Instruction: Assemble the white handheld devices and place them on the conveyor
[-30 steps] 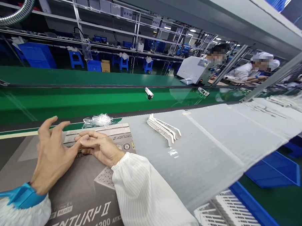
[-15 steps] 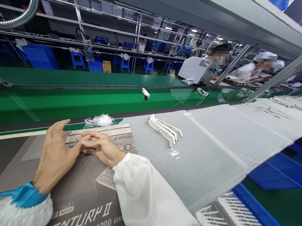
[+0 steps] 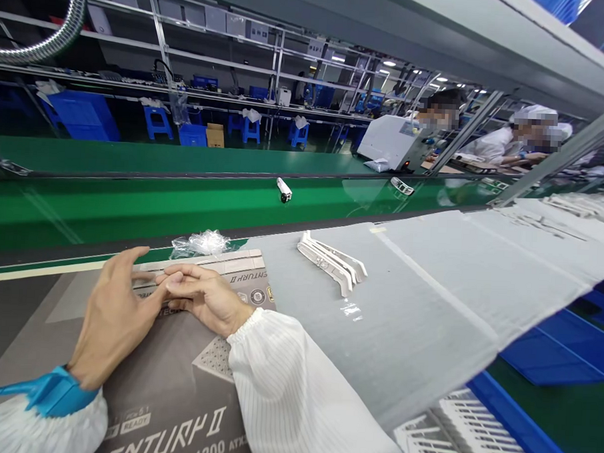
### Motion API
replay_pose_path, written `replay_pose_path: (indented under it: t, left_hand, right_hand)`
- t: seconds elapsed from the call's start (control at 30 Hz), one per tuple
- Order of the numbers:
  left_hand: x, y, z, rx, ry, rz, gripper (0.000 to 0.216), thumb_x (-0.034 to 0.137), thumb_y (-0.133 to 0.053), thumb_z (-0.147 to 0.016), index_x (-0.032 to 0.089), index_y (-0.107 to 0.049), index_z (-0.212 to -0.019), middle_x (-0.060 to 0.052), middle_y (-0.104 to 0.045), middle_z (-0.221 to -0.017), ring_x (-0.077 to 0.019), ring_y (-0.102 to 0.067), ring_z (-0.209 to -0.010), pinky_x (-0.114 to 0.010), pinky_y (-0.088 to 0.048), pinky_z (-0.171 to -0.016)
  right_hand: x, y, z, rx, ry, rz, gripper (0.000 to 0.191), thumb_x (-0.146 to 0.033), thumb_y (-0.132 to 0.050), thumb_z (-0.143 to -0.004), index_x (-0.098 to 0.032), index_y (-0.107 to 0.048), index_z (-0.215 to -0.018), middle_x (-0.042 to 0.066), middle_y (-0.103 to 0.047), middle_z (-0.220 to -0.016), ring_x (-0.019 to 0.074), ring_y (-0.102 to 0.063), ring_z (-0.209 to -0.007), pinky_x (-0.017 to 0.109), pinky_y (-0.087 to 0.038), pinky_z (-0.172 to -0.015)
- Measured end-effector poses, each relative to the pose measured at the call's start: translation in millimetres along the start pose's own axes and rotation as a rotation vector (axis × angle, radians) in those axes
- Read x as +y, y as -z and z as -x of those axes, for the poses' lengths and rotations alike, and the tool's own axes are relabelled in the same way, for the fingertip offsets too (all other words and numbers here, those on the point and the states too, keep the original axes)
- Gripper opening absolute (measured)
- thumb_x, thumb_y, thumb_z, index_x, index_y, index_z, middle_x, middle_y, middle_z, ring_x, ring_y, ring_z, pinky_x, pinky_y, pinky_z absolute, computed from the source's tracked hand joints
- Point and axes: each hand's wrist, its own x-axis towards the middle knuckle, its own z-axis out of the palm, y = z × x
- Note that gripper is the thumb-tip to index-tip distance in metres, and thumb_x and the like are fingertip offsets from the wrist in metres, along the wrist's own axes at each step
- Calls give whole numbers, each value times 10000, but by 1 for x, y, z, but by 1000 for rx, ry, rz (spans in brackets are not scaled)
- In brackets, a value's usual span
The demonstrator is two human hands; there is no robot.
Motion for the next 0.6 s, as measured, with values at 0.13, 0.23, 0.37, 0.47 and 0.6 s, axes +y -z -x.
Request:
replay_pose_path:
  t: [0.13,0.23,0.37,0.47,0.6]
  left_hand:
    - [-2,-4,2,-33,31,57,552,408,-584,-818,140,-532,-1298,-156,-613,-1263,-259,-688,-897,-422,-534,-868]
    - [-3,-6,2,8,5,89,517,462,-582,-853,139,-551,-1255,-149,-615,-1240,-244,-681,-870,-418,-525,-876]
    - [-6,-7,1,71,-10,80,451,459,-572,-892,135,-564,-1207,-136,-633,-1163,-253,-662,-904,-441,-504,-910]
    - [-10,-8,0,103,-19,78,367,362,-580,-897,146,-562,-1193,-121,-628,-1142,-249,-649,-920,-470,-488,-948]
    - [-11,-11,2,114,7,122,294,254,-569,-899,160,-554,-1178,-122,-609,-1201,-227,-642,-897,-474,-502,-934]
  right_hand:
    - [1,-2,1,12,8,5,332,-232,-868,-656,-184,-698,-938,21,-696,-1005,127,-614,-847,293,-449,-806]
    - [-1,-6,5,41,31,100,379,-249,-854,-668,-206,-685,-1005,31,-689,-1086,146,-628,-893,309,-464,-813]
    - [-27,2,4,183,152,502,369,-262,-797,-739,-237,-664,-1083,41,-680,-1166,166,-646,-968,337,-492,-879]
    - [-73,30,-16,292,238,993,295,-296,-734,-814,-237,-659,-1094,57,-680,-1220,176,-655,-988,348,-517,-894]
    - [-151,87,-58,696,174,1598,339,-245,-622,-883,-220,-629,-1220,77,-663,-1272,194,-654,-1027,330,-495,-934]
